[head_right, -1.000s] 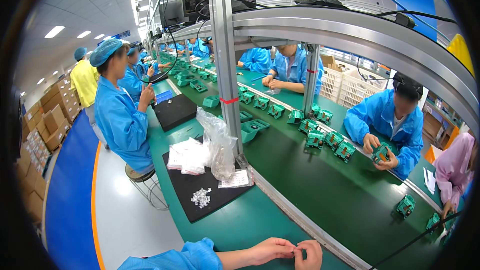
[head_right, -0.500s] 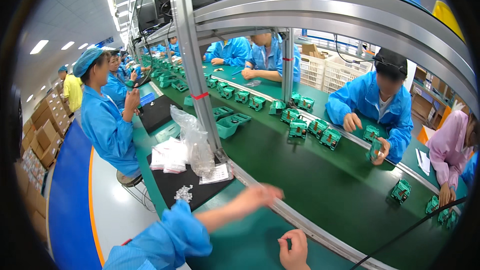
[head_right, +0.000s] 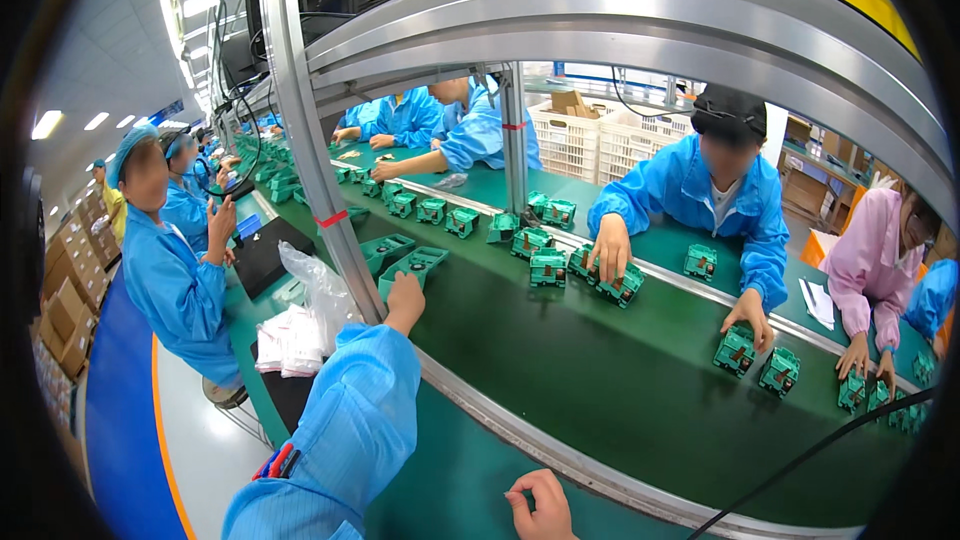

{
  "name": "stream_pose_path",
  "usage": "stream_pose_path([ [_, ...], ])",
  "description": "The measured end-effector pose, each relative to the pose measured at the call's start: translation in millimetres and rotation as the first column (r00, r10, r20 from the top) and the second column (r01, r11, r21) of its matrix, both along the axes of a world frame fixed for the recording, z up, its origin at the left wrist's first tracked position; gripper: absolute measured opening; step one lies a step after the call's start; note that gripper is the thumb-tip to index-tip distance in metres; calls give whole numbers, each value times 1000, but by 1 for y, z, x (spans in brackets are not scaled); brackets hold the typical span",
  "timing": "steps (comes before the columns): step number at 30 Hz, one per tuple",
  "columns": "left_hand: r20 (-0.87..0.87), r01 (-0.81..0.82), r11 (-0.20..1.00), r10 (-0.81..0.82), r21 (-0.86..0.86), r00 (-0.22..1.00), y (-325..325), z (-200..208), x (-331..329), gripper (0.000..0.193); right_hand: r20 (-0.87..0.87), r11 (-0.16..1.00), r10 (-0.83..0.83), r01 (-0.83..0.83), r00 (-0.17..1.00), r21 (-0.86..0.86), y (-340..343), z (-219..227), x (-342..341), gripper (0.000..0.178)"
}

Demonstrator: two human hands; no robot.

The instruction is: The person assembles electronic components and circuit boards into green plastic housings by hand.

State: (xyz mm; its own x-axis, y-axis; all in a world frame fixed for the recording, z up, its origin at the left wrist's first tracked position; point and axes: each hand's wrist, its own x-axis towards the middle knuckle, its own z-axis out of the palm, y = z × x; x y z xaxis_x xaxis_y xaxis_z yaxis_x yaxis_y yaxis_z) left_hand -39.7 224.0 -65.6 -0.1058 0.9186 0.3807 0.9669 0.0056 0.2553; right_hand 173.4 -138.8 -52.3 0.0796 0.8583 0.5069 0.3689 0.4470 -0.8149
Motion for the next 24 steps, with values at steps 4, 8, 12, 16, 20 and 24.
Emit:
stream_pose_path([
  [4, -40, 205, 962, -201, 181, 979, -28, 19, 14, 11, 15, 999, -19, 19, 1000, 40, 0, -10, 4, 5],
  [8, 8, 684, 718, -690, 129, 723, -119, 60, 65, 15, 42, 980, -71, 61, 997, 188, -19, 15, 15, 9],
  [12, -25, 910, 408, -913, -71, 407, -251, 75, 68, 14, -5, 963, -11, 12, 1000, 269, -50, 56, 15, 10],
  [16, -103, 993, 80, -991, 92, 89, -310, 41, 72, 18, 261, 965, -195, 137, 945, 222, -75, 67, 32, 14],
  [20, 46, 986, 86, -996, 144, 80, -324, 15, 83, 20, 665, 975, -131, 216, 735, -47, -72, 42, 59, 9],
  [24, 116, 977, 65, -992, 202, 41, -329, 9, 85, 21, 802, 963, 81, 162, 592, -216, -64, 44, 63, 5],
])
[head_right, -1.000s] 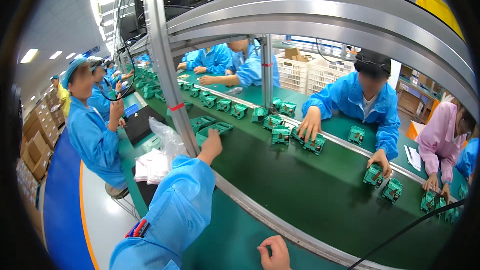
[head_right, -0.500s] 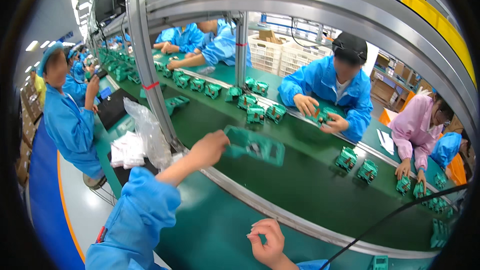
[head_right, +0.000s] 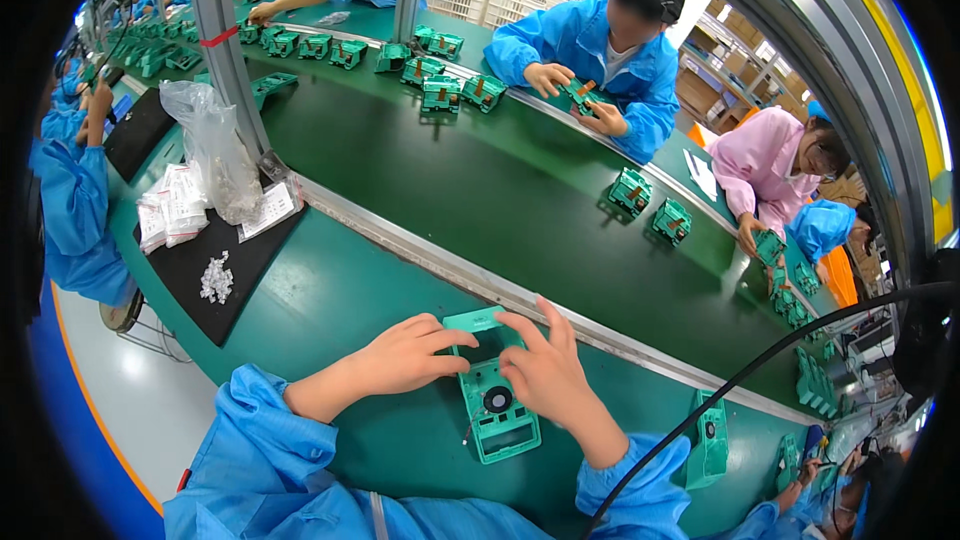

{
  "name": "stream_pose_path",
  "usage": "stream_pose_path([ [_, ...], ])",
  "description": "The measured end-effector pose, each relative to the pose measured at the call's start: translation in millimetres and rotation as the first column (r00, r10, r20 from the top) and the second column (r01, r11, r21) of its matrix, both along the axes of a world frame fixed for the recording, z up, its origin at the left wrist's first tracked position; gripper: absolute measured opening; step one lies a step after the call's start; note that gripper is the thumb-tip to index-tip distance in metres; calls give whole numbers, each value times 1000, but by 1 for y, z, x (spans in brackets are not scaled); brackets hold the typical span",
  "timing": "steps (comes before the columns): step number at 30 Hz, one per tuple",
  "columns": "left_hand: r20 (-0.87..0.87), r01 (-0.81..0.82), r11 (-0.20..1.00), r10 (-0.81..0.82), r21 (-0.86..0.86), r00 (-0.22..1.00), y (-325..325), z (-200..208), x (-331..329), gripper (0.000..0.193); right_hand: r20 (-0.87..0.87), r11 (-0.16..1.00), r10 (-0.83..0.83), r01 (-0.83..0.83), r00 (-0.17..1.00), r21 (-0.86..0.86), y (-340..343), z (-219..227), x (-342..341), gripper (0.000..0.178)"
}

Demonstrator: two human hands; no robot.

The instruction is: The person assembles electronic components and circuit boards into green plastic housings by hand.

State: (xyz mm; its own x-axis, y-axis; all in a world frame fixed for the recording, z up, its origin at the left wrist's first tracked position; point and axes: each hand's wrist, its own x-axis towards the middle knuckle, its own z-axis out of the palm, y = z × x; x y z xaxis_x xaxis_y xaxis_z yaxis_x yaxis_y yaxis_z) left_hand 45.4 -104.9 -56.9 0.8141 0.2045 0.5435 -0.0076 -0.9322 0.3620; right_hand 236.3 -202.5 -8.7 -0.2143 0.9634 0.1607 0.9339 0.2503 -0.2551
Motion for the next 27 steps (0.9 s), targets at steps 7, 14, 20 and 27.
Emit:
stream_pose_path([
  [7, 32, 7, 1000, -7, -8, 999, -5, -11, -2, 21, 187, 984, 55, -22, 981, -176, 12, 5, -12, 5],
  [14, 47, 1, 1000, -2, 30, 999, -3, -9, -3, 24, 165, 990, 18, 6, 986, -141, 16, -4, -16, 6],
  [20, 6, 18, 1000, -18, -7, 1000, -5, -16, -1, 23, 147, 974, 96, -62, 985, -219, 24, 2, -13, 7],
  [27, 9, 83, 996, -83, -25, 997, -5, -18, 3, 21, -1, 931, 78, -73, 997, -358, 25, 7, -2, 9],
])
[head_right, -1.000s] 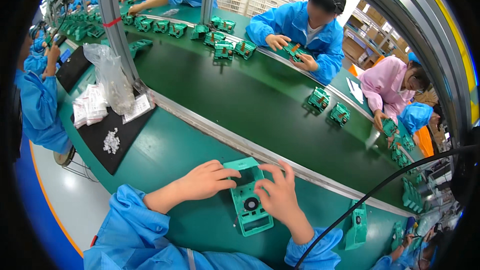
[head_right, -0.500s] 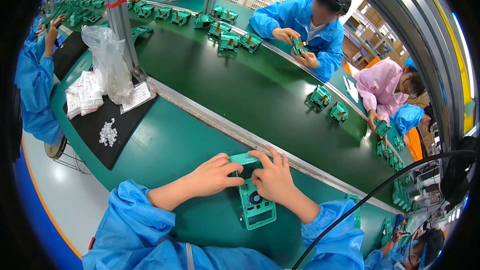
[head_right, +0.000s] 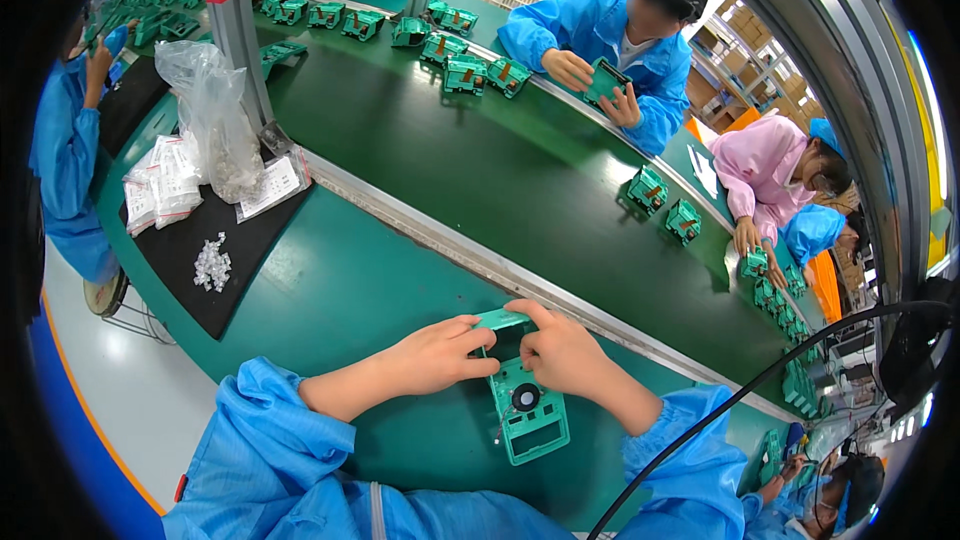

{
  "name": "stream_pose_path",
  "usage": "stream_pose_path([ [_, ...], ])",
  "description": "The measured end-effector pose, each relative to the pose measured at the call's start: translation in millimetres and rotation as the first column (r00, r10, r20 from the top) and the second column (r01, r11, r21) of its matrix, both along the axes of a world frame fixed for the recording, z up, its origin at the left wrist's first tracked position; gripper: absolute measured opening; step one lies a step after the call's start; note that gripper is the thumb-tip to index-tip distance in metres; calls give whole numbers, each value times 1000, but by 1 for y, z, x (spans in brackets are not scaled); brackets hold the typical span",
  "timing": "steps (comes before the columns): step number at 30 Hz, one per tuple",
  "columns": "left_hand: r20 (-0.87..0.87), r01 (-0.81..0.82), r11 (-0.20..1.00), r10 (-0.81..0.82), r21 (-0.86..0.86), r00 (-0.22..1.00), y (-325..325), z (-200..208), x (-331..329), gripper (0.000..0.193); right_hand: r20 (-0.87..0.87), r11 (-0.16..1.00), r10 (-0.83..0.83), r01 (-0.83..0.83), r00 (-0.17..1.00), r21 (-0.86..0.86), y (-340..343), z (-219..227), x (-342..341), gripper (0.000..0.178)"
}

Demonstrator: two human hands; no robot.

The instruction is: The person assembles electronic components and circuit boards into green plastic housings by hand.

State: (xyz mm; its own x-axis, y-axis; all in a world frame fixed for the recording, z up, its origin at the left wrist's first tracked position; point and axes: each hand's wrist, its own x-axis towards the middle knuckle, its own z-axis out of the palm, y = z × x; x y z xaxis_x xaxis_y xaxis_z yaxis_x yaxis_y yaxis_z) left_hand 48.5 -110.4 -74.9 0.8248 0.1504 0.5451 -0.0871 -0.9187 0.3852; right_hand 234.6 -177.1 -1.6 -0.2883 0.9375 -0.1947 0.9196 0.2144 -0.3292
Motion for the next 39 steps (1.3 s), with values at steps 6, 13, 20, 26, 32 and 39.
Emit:
stream_pose_path([
  [6, 23, 5, 999, -6, 40, 1000, -2, 0, -2, 18, 38, 998, -42, 40, 998, 43, -7, 2, -8, 8],
  [13, 102, 2, 996, -12, 93, 995, -4, 4, 1, 14, 58, 983, -142, 134, 988, 129, -19, -4, -14, 4],
  [20, 97, -35, 987, 20, 154, 995, -5, 4, -1, 11, 106, 965, -173, 146, 979, 219, -23, -10, -20, 3],
  [26, 130, -55, 983, 33, 172, 991, -6, 4, 2, 11, 136, 950, -207, 166, 969, 263, -23, -12, -25, 4],
  [32, 91, -69, 976, 51, 204, 995, -6, 3, -2, 13, 117, 981, -169, 156, 979, 115, -12, 0, -15, 6],
  [39, 80, -97, 967, 80, 236, 994, -5, 4, -7, 17, 359, 934, 189, -280, 914, 220, -25, 20, 4, 18],
])
